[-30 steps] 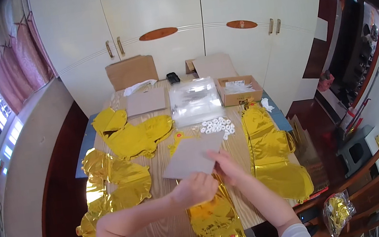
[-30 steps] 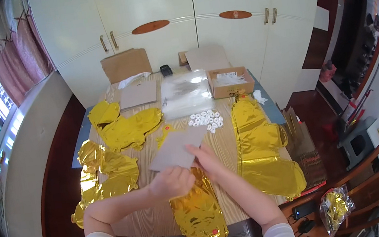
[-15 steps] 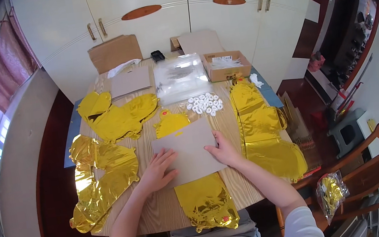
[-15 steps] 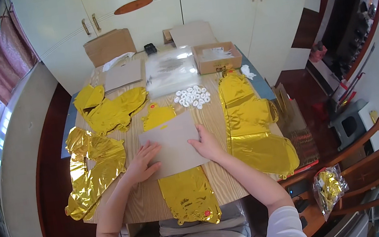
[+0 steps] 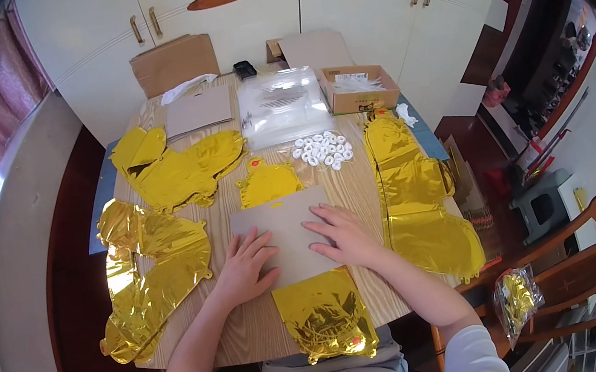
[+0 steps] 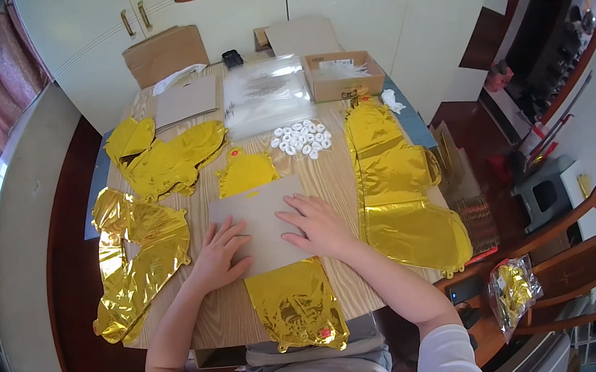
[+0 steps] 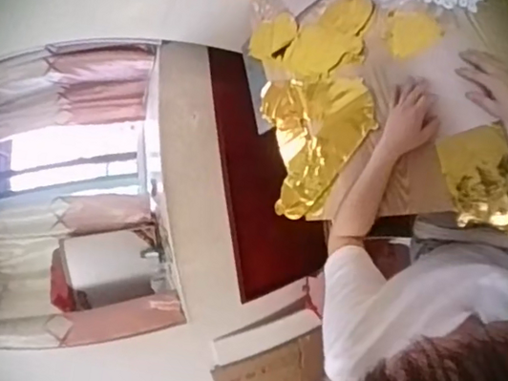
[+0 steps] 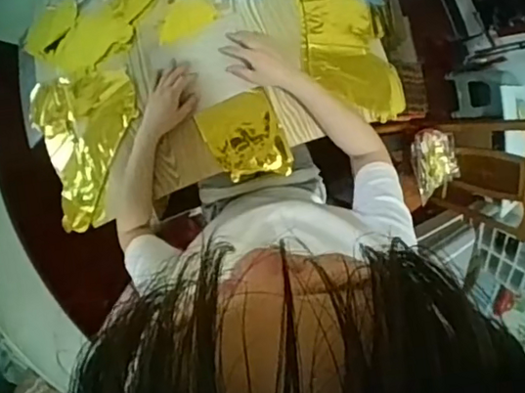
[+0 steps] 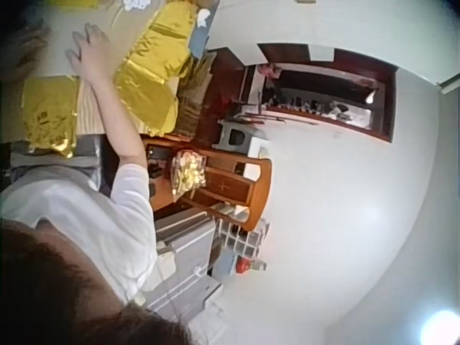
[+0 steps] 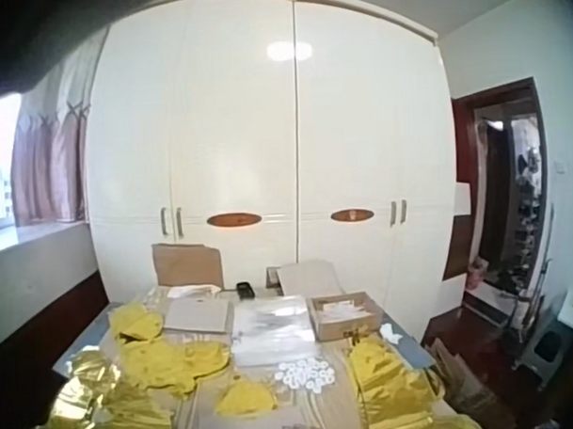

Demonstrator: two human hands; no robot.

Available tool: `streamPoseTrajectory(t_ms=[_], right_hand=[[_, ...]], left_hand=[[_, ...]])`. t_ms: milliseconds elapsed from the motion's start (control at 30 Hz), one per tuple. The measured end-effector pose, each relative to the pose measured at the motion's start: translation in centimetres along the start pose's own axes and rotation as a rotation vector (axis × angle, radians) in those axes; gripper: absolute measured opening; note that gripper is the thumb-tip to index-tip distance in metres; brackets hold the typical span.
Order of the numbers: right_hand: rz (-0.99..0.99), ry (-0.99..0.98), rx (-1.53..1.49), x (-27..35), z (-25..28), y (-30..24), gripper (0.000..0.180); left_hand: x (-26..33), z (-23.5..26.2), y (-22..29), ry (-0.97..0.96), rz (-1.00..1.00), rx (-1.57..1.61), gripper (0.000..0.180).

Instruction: Folding and organizing gold letter-shaped balloons on a workspace table.

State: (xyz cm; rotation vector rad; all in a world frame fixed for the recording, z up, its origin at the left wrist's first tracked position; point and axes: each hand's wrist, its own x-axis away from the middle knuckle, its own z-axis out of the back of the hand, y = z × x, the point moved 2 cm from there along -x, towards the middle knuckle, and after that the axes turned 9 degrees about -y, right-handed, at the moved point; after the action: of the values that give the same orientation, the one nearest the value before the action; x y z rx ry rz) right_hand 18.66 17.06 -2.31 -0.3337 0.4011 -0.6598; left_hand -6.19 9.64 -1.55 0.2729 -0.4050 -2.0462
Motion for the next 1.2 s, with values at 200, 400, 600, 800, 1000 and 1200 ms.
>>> streamPoseTrajectory(t_ms=[200,400,600,800,1000,1200], right_hand=[[-0.036,-0.087,0.014,-0.1,-0.5,0.6,0.037],[-0.040,-0.114,0.048,0.0,-0.7,0.5,0.035],[-0.041,-0.107,0.067,-0.1,-0.6,0.3,0.033],[-0.041,-0.093,0.079,0.0,-0.6,0.3,0.032],[-0.034,-0.115,0.073,-0.1,-0.7,0.3,0.033],[-0.026,-0.127,0.070,0.0,-0.4,0.3,0.035]], left_hand=[[0.0,0.4,0.5,0.039,-0.034,-0.042,0.040],[-0.2,0.9,1.1,0.034,-0.125,-0.096,0.037],[-0.1,0.4,0.9,-0.003,-0.154,-0.137,0.036],[-0.4,0.2,1.2,-0.124,-0.230,-0.194,0.043],[-1.7,1.4,2.0,-0.295,-0.312,-0.258,0.048],[-3.6,2.6,3.7,-0.491,-0.280,-0.342,0.057]])
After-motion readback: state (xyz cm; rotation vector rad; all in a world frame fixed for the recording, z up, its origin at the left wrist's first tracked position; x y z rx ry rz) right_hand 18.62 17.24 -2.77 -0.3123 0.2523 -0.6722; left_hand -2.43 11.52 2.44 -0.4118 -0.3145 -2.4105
